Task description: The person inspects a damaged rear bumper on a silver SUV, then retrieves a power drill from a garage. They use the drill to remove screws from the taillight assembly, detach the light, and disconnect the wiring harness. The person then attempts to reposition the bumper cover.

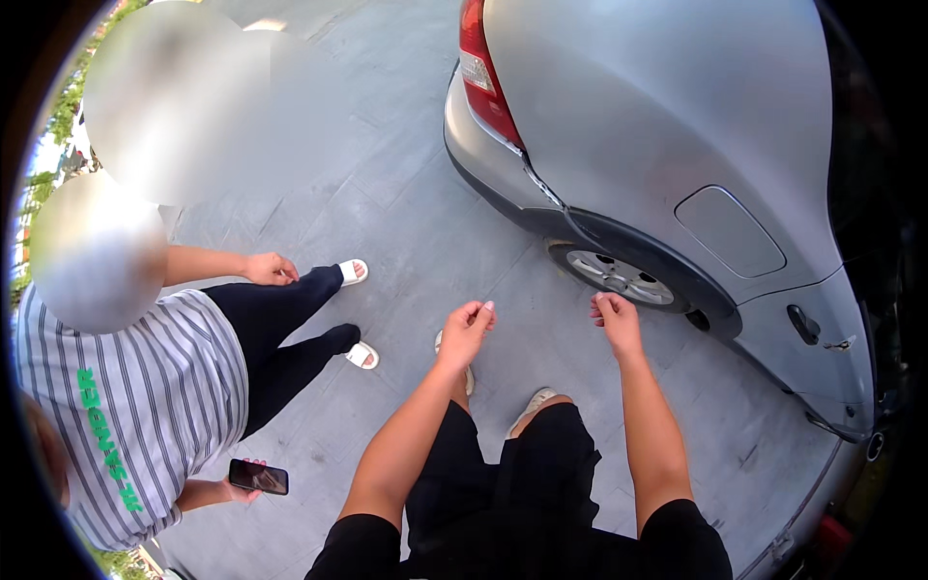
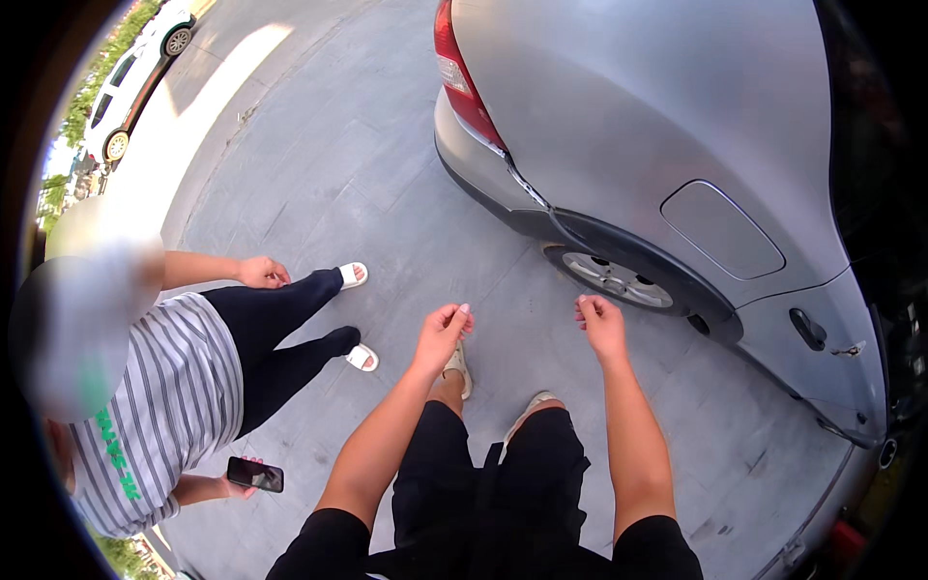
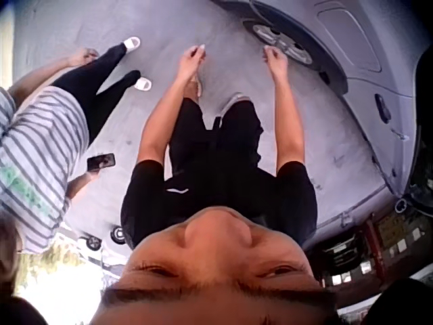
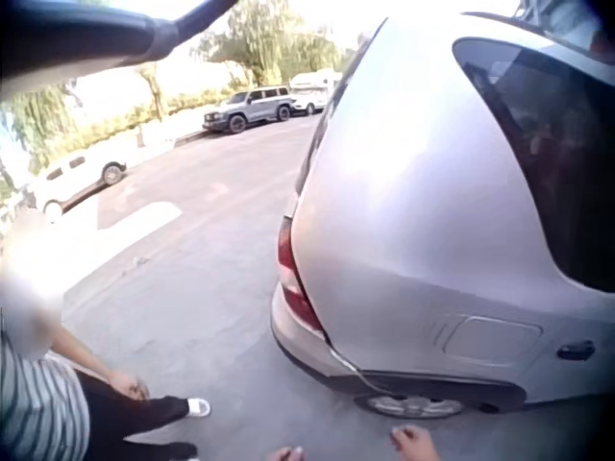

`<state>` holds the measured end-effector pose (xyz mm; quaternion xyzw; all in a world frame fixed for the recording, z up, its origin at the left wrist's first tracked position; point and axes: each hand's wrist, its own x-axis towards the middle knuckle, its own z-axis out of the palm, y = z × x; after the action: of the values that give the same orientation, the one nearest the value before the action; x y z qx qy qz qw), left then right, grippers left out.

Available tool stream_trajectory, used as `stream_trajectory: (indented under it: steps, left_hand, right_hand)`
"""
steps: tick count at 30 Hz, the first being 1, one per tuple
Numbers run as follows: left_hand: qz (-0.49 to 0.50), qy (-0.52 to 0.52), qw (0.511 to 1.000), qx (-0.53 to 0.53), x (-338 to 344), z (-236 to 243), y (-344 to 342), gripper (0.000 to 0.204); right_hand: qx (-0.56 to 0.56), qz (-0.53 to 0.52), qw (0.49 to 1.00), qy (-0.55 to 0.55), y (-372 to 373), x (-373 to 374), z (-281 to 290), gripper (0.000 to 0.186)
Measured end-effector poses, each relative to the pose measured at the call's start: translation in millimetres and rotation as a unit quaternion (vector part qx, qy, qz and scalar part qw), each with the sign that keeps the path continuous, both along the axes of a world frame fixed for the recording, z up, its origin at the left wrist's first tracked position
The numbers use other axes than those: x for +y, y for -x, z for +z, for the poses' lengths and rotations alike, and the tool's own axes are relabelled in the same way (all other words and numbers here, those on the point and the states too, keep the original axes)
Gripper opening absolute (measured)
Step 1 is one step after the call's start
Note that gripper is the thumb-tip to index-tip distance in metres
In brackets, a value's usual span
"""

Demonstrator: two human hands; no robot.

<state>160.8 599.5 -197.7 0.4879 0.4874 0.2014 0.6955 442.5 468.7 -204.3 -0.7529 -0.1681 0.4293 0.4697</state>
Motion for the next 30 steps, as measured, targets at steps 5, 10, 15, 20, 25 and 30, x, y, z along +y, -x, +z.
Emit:
stream_trajectory:
  steps: [5, 10, 15, 20, 25, 30]
  left_hand:
    - [-0.039, -0.090, 0.995, -0.032, 121, -86, -65, 0.039]
    - [-0.065, -0.106, 0.976, -0.176, 203, -130, -145, 0.043]
    - [-0.040, -0.052, 0.971, -0.228, 230, -143, -167, 0.049]
    - [-0.071, -0.071, 0.959, -0.265, 235, -155, -180, 0.055]
    - [-0.094, -0.063, 0.960, -0.257, 250, -147, -175, 0.058]
    - [-0.105, -0.057, 0.959, -0.256, 252, -137, -177, 0.056]
  right_hand:
    - [-0.033, -0.138, 0.990, 0.013, 9, 73, -86, 0.038]
    - [-0.100, -0.231, 0.967, -0.038, -10, 101, -128, 0.052]
    - [-0.125, -0.252, 0.955, -0.094, -12, 94, -159, 0.054]
    - [-0.190, -0.234, 0.937, -0.173, -23, 91, -176, 0.057]
    - [-0.152, -0.245, 0.941, -0.178, -18, 102, -168, 0.054]
    - [-0.166, -0.251, 0.940, -0.160, -18, 104, -165, 0.048]
